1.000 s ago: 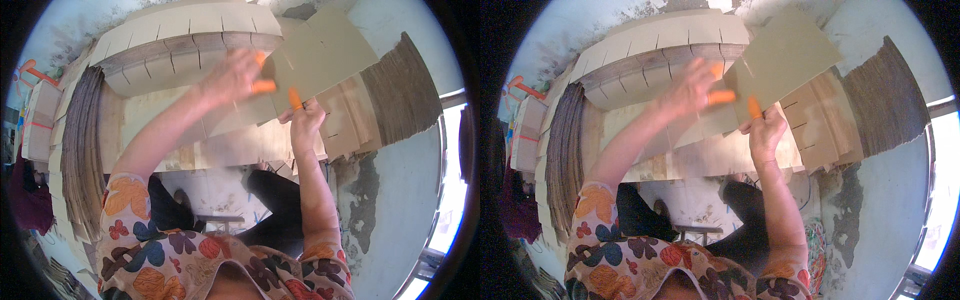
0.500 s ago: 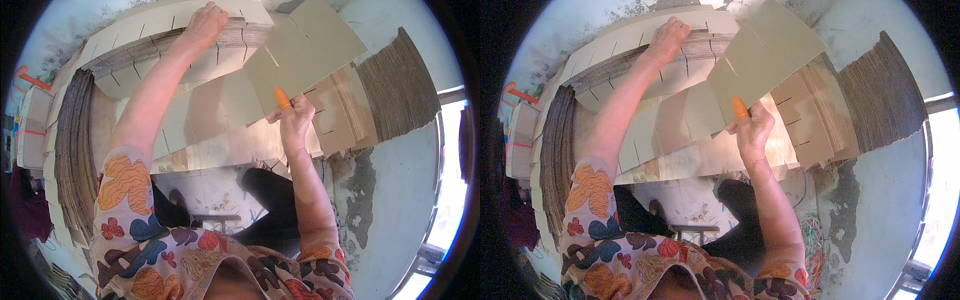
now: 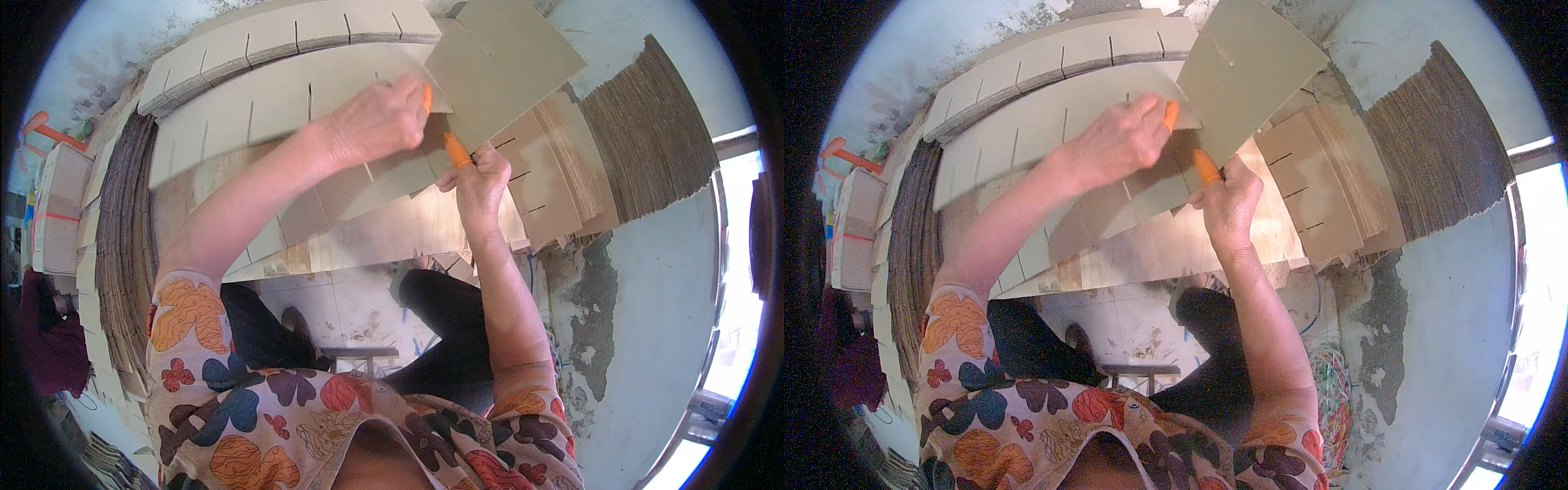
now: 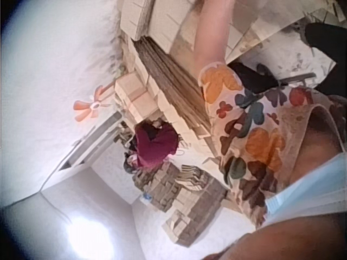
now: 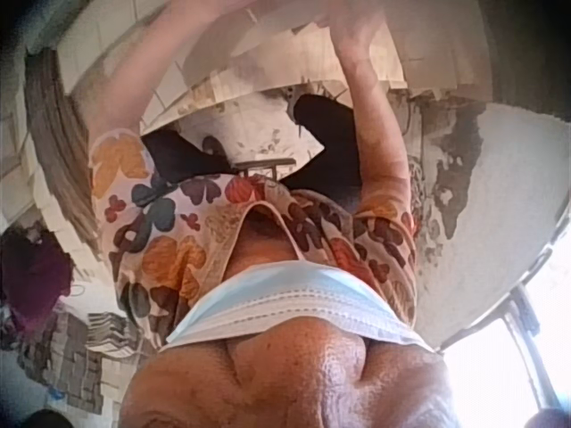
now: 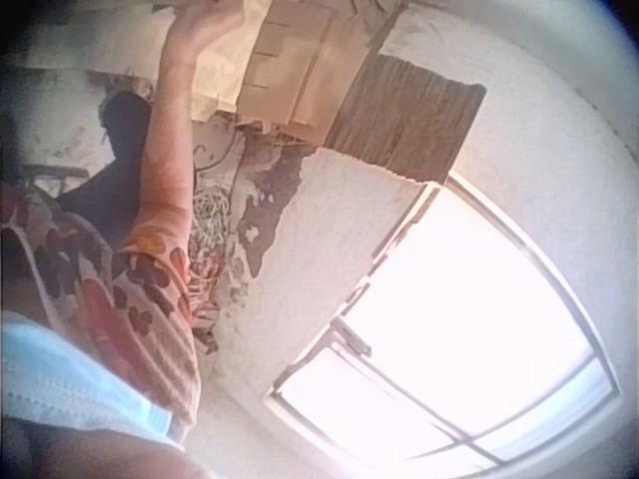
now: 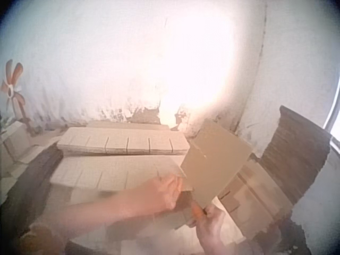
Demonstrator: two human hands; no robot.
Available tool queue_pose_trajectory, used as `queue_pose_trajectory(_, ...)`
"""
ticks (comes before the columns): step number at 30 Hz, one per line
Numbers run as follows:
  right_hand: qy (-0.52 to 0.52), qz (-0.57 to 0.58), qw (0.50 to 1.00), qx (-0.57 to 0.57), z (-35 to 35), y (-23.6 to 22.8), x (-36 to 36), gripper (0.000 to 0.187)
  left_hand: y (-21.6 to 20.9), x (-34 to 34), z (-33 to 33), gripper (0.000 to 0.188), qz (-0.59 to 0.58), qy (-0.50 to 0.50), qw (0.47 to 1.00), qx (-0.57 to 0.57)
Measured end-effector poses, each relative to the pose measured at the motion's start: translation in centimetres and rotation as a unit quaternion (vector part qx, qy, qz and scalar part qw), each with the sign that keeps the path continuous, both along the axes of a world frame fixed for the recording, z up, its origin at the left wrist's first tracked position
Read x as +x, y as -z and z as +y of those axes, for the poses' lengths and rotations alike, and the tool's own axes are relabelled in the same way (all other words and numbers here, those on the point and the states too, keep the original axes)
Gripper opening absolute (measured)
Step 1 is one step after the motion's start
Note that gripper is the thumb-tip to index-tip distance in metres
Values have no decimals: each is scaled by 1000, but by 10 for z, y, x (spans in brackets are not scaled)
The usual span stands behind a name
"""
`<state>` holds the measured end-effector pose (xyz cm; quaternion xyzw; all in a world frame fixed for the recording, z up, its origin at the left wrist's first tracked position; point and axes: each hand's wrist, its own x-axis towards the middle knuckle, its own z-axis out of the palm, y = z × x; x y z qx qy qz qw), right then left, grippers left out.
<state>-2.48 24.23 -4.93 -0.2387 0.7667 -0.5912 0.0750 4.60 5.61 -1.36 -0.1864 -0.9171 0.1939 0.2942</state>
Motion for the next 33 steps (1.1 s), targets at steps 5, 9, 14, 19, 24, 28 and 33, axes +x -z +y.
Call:
queue_pose_trajectory(5, 15, 104, 994, 20, -3, -30, 12, 12, -1, 13, 9, 18, -18, -16, 1000, -6)
queue_pose_trajectory(9, 49, 196, 978, 44, 2, -27, 0, 3, 15, 24, 39, 12, 13, 70, 997, 40)
queue_pose_trajectory(14, 56, 94, 994, 10, 2, -15, 1, 2, -1, 24, 36, 39, -71, 54, 964, 250)
queue_pose_trajectory(19, 42, 94, 994, 38, 5, -10, -1, 12, 5, -53, -58, 50, 64, -215, 948, 226)
queue_pose_trajectory(24, 27, 86, 995, 51, 0, -5, 2, 14, 45, -74, -119, 29, -15, -305, 947, 104)
queue_pose_trajectory(28, 18, 72, 997, 14, -3, -10, 7, 13, 45, -76, -123, 18, 15, -203, 973, 106)
queue_pose_trajectory(33, 19, 97, 995, 31, -2, -12, 8, 12, 36, -70, -113, 11, 52, -207, 963, 163)
